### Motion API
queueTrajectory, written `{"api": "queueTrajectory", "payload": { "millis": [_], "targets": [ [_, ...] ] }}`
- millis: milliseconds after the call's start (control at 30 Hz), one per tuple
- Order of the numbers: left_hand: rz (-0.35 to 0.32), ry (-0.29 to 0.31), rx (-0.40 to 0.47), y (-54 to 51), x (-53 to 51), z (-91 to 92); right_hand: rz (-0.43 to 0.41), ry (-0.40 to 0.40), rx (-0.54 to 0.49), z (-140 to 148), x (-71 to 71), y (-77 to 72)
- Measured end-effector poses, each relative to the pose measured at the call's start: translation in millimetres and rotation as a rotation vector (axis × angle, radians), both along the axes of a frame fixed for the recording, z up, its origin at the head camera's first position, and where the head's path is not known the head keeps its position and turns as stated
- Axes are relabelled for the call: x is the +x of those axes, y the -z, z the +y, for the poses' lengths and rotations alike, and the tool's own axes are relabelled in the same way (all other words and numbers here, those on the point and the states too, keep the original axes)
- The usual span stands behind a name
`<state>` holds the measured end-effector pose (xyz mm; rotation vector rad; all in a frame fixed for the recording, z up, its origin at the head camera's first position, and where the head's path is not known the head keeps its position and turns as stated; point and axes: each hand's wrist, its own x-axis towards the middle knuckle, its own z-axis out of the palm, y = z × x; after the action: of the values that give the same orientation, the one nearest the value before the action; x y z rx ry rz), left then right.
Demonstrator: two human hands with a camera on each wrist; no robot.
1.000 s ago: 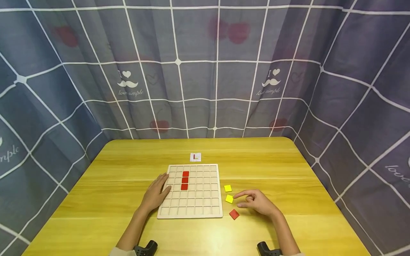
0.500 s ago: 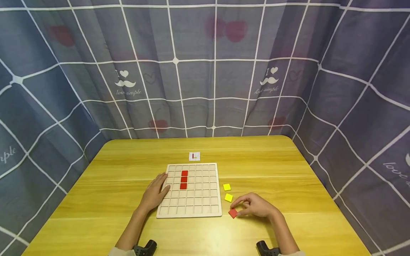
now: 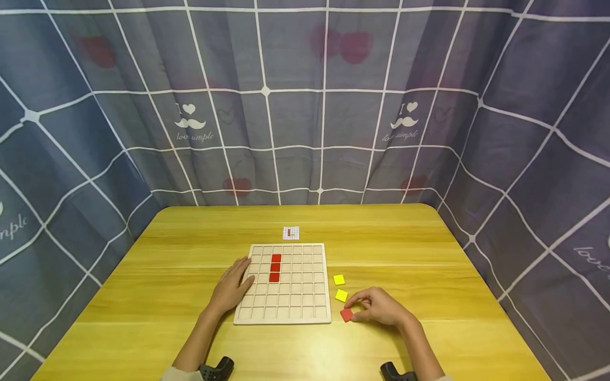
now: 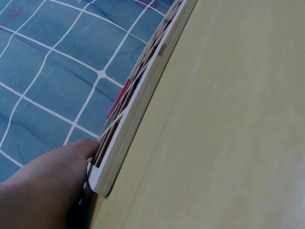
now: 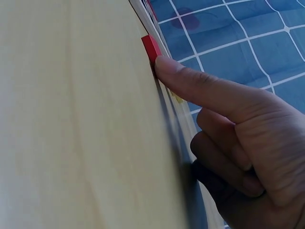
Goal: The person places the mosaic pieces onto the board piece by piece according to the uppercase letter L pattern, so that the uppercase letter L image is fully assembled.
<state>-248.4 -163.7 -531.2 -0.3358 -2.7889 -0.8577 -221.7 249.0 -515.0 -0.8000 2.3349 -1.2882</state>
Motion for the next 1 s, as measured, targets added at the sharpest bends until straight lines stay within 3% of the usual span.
{"api": "queueTrajectory", "payload": {
  "millis": [267, 500, 800, 1000],
  "targets": [
    [0.043, 0.006, 0.001, 0.8, 0.1, 1.4, 0.021, 0.064, 0.020, -4.0, -1.1, -0.5],
    [0.011, 0.003, -0.002, -0.9, 0.9, 1.1, 0.060, 0.106, 0.015, -15.9, -5.9, -10.3],
    [0.015, 0.002, 0.006, -0.2, 0.7, 0.3, 0.276, 0.184, -0.044, -81.3, -26.4, -29.6],
    [0.019, 0.006, 0.005, 0.0, 1.2, -0.5, 0.450, 0.186, -0.004, -130.9, -33.2, -25.4]
  ]
}}
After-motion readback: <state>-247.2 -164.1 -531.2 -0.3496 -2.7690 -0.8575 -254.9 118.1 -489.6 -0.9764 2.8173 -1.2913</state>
